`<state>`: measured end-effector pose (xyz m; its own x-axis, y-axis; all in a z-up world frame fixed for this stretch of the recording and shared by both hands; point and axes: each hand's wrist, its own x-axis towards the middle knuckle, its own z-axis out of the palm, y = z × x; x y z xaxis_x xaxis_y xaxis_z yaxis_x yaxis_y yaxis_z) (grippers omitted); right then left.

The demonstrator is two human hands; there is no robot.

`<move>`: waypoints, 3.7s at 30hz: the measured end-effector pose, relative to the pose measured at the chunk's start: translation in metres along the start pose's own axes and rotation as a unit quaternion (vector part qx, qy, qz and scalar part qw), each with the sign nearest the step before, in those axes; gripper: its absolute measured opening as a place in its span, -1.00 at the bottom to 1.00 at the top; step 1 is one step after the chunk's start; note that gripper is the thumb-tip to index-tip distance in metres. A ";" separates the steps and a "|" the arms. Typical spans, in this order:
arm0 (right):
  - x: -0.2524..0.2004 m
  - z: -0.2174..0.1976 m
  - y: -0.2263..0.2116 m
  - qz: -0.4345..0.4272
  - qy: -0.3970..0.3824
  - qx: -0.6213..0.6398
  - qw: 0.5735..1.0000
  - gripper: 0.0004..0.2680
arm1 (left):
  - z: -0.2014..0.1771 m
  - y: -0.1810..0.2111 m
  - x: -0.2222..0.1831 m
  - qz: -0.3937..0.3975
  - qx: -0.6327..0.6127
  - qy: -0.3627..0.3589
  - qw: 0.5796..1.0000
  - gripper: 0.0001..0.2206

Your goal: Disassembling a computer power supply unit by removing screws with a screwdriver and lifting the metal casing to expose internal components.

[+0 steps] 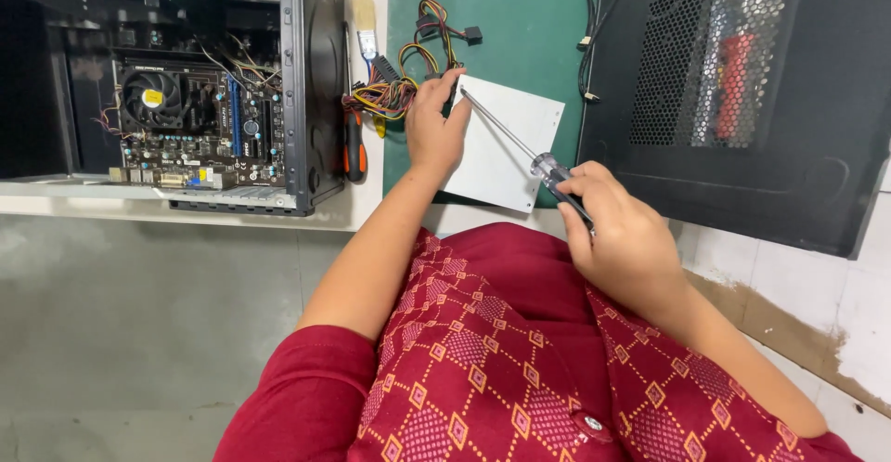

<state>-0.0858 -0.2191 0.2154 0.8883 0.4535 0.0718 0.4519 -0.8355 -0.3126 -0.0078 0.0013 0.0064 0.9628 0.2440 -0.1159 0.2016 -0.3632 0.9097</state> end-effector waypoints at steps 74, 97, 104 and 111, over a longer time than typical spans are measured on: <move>-0.024 0.015 0.030 0.050 0.190 0.247 0.949 -0.96 | 0.031 0.017 0.035 0.142 0.564 0.049 0.812 -0.90; 0.018 0.018 0.019 0.052 0.220 0.326 0.918 -0.92 | -0.035 0.015 0.035 0.064 0.266 -0.114 0.955 -0.75; 0.019 0.014 0.014 0.057 0.217 0.315 0.922 -0.92 | -0.035 0.019 0.035 0.044 0.256 -0.121 0.958 -0.73; 0.018 0.013 0.016 0.052 0.217 0.303 0.926 -0.92 | -0.033 0.014 0.038 0.041 0.253 -0.131 0.958 -0.72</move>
<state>-0.0639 -0.2207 0.1987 0.9334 0.1026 0.3438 0.3491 -0.4805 -0.8045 0.0254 0.0351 0.0281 0.9778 -0.0140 -0.2092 0.1211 -0.7770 0.6178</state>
